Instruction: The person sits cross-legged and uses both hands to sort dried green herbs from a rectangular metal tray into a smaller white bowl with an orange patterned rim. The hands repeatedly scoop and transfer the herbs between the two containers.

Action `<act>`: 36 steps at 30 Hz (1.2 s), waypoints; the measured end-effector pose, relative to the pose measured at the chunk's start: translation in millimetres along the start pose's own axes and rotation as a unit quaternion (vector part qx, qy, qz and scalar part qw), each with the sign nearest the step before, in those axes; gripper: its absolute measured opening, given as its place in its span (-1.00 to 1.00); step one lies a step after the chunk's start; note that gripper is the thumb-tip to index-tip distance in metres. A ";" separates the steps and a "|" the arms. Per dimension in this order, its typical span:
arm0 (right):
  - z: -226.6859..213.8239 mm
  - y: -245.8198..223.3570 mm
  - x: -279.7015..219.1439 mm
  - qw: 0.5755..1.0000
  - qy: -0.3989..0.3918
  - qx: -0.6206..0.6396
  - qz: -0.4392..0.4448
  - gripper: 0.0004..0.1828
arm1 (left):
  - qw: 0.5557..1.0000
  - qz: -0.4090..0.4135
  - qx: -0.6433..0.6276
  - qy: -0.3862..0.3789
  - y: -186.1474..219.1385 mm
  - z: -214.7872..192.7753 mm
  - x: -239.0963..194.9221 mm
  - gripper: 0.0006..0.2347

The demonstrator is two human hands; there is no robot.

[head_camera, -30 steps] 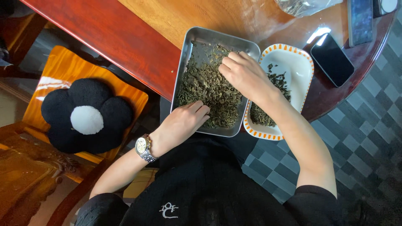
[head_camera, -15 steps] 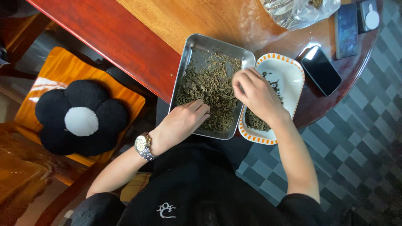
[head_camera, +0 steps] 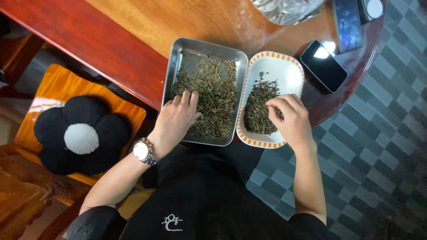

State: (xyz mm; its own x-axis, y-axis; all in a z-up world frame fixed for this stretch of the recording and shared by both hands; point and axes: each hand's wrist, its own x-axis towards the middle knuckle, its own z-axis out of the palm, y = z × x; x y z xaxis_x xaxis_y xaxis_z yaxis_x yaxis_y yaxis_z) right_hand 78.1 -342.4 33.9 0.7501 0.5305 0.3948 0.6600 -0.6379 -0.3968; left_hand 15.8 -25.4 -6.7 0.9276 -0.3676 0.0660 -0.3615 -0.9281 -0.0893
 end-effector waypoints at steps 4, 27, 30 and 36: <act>-3.0 -3.9 -6.4 1.000 0.003 0.011 0.014 -0.86 | 1.000 0.014 0.003 -0.013 6.9 3.9 12.2 -0.55; 0.8 4.3 -38.3 0.997 0.064 -0.032 0.026 -0.94 | 0.991 0.038 -0.121 -0.033 -12.2 -23.7 98.5 -0.84; -1.4 2.9 -32.5 0.998 0.062 -0.031 0.009 -0.95 | 0.990 0.031 -0.128 -0.042 -18.1 -4.7 108.1 -0.85; -9.2 -10.9 -8.3 0.999 0.020 -0.015 -0.042 -0.88 | 0.977 0.042 -0.206 -0.035 -37.8 4.4 115.2 -0.93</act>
State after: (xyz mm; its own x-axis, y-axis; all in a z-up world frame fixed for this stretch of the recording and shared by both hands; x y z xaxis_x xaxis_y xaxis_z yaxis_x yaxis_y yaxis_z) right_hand 64.3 -345.0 42.6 0.6892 0.5605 0.4592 0.7187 -0.6092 -0.3352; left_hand 136.8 -32.4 -0.1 0.8923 -0.4514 0.0067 -0.4300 -0.8452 0.3176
